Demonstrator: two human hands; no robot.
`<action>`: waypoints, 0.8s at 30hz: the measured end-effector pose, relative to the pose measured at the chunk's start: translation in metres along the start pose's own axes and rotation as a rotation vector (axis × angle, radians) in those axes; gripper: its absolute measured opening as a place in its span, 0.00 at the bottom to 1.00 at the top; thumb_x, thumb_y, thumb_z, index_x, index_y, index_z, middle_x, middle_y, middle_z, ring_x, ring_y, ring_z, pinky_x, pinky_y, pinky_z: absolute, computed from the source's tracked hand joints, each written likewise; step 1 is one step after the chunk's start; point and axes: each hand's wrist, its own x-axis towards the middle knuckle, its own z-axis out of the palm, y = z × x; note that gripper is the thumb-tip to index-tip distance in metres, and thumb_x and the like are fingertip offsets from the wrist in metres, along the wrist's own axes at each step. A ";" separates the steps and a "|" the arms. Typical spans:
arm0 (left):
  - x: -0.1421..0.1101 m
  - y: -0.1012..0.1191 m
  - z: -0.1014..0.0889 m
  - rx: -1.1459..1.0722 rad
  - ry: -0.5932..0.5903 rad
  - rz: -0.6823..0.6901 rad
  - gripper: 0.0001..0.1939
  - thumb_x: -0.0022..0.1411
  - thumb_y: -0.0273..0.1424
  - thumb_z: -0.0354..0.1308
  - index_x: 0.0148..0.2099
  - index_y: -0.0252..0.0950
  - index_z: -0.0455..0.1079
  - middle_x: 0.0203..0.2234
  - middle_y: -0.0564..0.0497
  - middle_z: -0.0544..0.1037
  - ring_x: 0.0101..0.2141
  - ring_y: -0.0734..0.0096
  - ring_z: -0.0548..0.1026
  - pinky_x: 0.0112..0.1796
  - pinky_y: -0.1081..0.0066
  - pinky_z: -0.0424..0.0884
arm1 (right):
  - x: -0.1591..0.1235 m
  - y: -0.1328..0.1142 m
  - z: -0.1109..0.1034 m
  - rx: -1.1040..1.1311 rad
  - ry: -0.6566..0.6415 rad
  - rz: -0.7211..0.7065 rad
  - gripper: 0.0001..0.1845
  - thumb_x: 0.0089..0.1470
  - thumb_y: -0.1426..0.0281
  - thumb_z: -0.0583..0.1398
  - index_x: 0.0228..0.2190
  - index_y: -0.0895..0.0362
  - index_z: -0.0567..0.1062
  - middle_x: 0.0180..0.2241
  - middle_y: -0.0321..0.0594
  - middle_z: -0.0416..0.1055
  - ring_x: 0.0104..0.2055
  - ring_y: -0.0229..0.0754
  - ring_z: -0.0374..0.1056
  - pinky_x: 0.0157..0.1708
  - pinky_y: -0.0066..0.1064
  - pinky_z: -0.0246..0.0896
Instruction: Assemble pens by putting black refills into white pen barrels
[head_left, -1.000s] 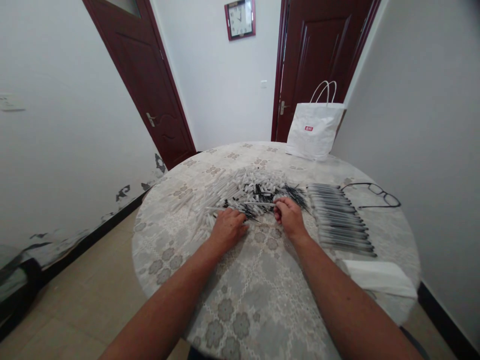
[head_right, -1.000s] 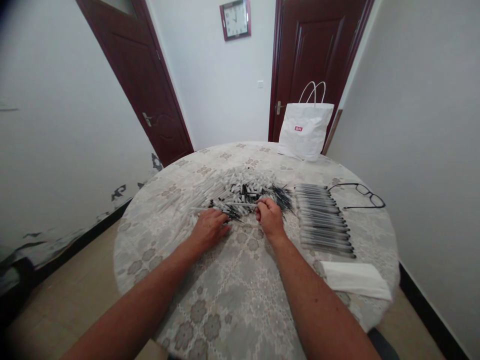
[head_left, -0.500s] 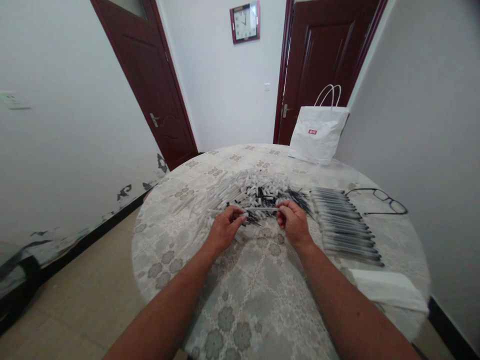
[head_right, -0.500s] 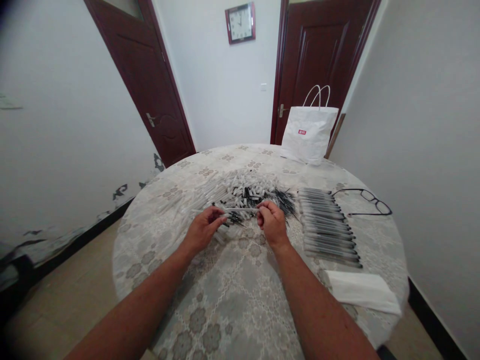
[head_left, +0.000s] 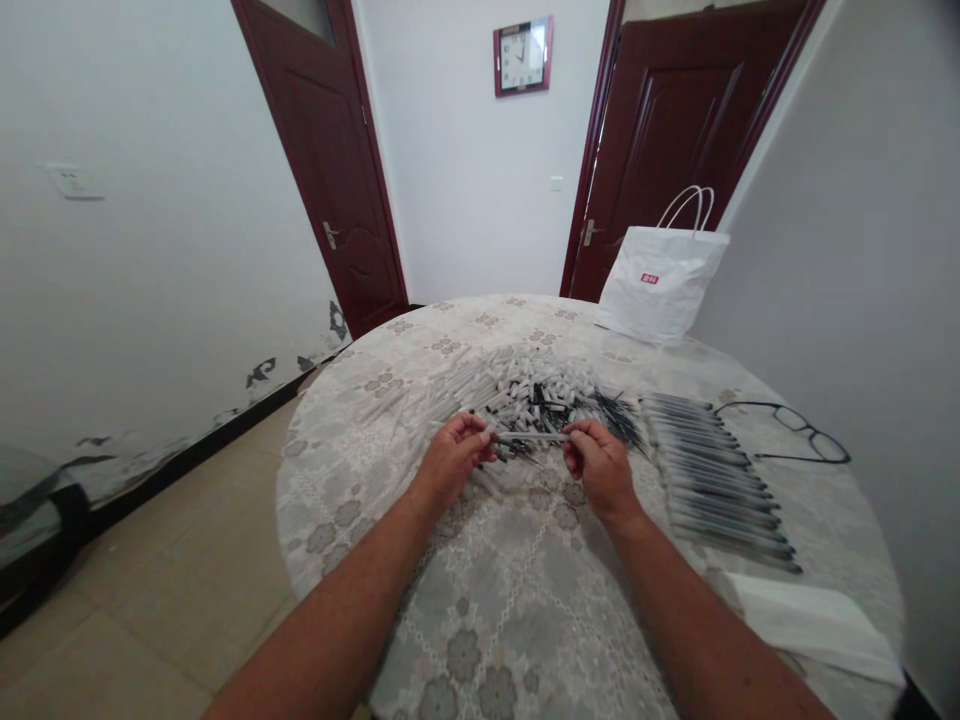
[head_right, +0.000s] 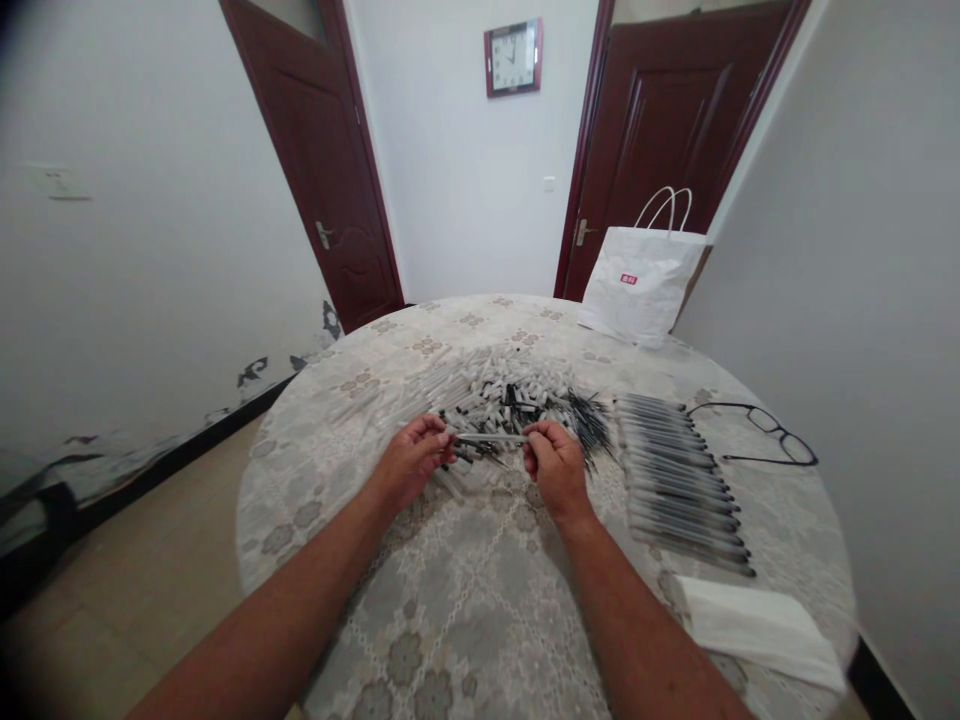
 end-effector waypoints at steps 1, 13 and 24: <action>-0.001 0.000 0.001 -0.012 -0.022 -0.006 0.17 0.50 0.34 0.70 0.37 0.36 0.67 0.30 0.51 0.78 0.29 0.72 0.76 0.34 0.68 0.75 | -0.001 0.000 0.001 -0.007 -0.003 0.001 0.11 0.51 0.60 0.61 0.32 0.55 0.74 0.19 0.30 0.67 0.17 0.33 0.58 0.14 0.23 0.50; 0.003 -0.008 -0.003 0.026 -0.049 0.078 0.17 0.53 0.33 0.70 0.44 0.34 0.75 0.36 0.47 0.80 0.38 0.64 0.79 0.42 0.63 0.76 | -0.001 0.002 0.001 0.022 0.026 -0.040 0.12 0.52 0.60 0.62 0.34 0.55 0.75 0.21 0.33 0.69 0.18 0.33 0.59 0.15 0.23 0.51; 0.002 0.001 -0.002 -0.211 0.068 0.001 0.22 0.57 0.32 0.67 0.50 0.37 0.63 0.42 0.43 0.82 0.40 0.65 0.82 0.43 0.63 0.77 | -0.009 -0.005 0.006 -0.216 -0.051 -0.124 0.11 0.55 0.61 0.61 0.34 0.55 0.76 0.24 0.35 0.74 0.19 0.35 0.61 0.18 0.26 0.55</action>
